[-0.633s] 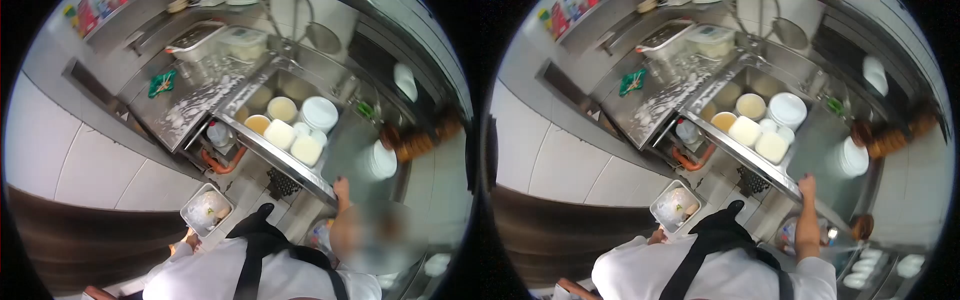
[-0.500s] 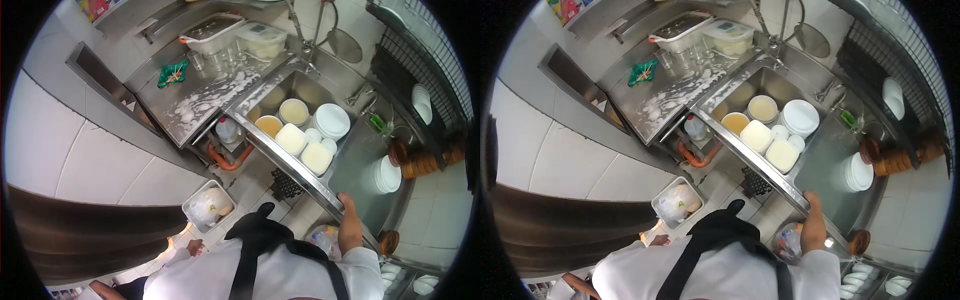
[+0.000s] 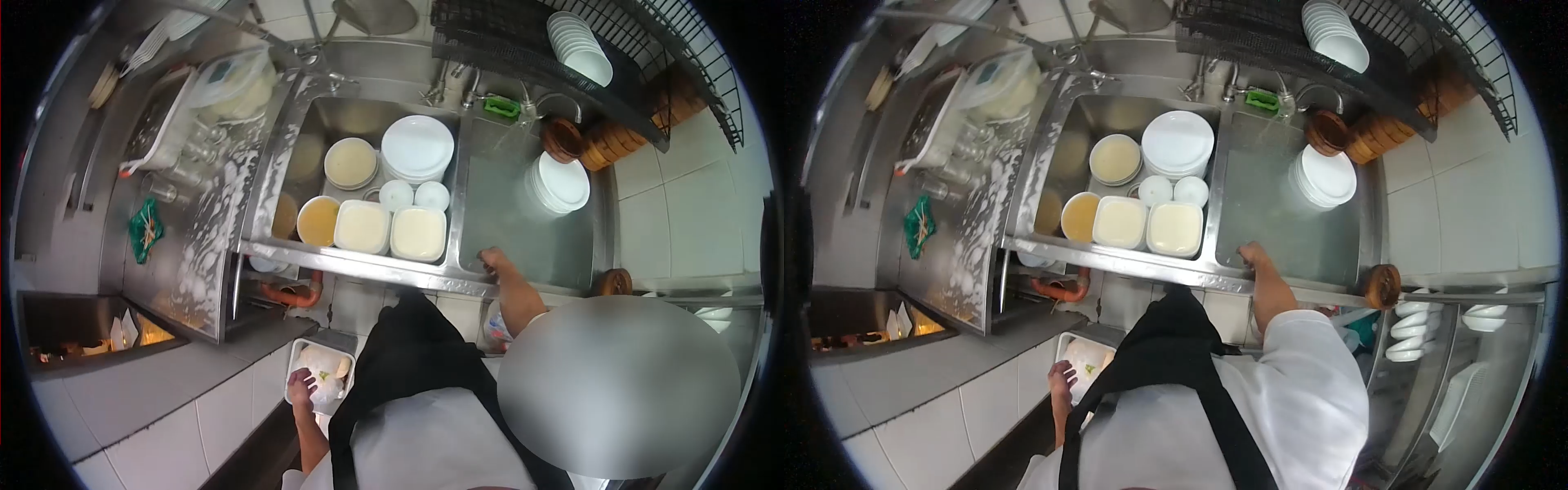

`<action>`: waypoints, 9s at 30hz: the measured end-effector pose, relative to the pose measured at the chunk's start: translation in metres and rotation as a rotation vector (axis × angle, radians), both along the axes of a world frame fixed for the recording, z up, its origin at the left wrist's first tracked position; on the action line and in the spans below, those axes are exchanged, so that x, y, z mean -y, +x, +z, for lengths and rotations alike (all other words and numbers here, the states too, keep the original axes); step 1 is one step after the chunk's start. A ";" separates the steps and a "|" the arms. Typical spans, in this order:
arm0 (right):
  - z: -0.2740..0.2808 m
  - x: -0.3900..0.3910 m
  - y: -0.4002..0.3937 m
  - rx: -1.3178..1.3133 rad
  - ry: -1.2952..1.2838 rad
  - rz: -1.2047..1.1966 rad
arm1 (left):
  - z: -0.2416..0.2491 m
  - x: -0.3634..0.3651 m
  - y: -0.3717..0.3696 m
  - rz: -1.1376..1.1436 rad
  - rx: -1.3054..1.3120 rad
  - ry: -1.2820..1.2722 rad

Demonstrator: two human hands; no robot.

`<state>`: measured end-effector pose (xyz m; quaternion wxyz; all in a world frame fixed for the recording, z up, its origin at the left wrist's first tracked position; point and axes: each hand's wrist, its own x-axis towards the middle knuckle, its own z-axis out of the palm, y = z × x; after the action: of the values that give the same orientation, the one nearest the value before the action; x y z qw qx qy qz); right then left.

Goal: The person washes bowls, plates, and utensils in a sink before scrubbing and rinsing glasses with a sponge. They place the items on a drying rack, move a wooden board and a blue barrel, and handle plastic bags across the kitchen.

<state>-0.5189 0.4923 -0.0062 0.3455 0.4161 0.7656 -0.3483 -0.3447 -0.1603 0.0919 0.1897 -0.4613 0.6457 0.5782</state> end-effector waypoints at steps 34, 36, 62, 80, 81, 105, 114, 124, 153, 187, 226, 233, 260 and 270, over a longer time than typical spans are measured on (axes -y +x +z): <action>0.172 -0.225 -0.275 -0.418 1.055 0.362 | 0.022 -0.093 -0.011 0.002 0.347 -0.039; 0.169 -0.214 -0.270 -0.374 1.034 0.359 | 0.011 -0.084 0.000 0.028 0.392 -0.033; 0.147 -0.253 -0.222 -0.787 0.843 -0.131 | -0.062 -0.040 0.012 -0.159 0.207 -0.004; 0.154 -0.263 -0.220 -0.548 0.782 0.258 | 0.055 -0.096 -0.076 -0.225 0.223 -0.134; 0.154 -0.266 -0.210 -0.538 0.804 0.271 | 0.038 -0.083 -0.068 -0.191 0.261 -0.107; -0.058 -0.139 -0.036 -0.071 0.379 0.250 | 0.014 -0.035 -0.152 0.376 -0.555 -0.465; -0.034 -0.106 -0.057 -0.377 0.028 0.068 | 0.073 0.124 -0.288 0.721 -0.739 -0.595; 0.045 0.006 -0.101 -0.215 0.186 -0.004 | 0.053 0.458 -0.357 1.166 -0.103 -1.176; 0.161 0.162 -0.135 -0.238 0.066 -0.169 | -0.003 0.674 -0.279 1.369 -0.309 -0.597; 0.120 0.182 -0.157 -0.443 -0.235 -0.292 | -0.010 0.126 -0.506 1.049 -0.362 -0.406; 0.223 0.342 -0.295 -1.230 -0.459 0.244 | 0.124 0.014 -0.428 0.085 -0.575 0.402; 0.172 0.048 -0.306 -0.917 0.687 0.012 | 0.104 -0.007 -0.427 0.208 -0.605 0.623; 0.077 -0.013 -0.368 -0.698 -0.080 -0.190 | -0.057 -0.467 -0.576 -0.466 -0.260 0.222; 0.167 0.011 -0.407 -0.620 0.432 0.534 | -0.037 -0.278 -0.574 -0.388 -0.726 -0.067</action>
<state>-0.9254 0.4817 0.1610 0.0832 0.1433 0.9682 -0.1874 -0.9192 0.1174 0.0549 0.0398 -0.1031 0.7642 0.6354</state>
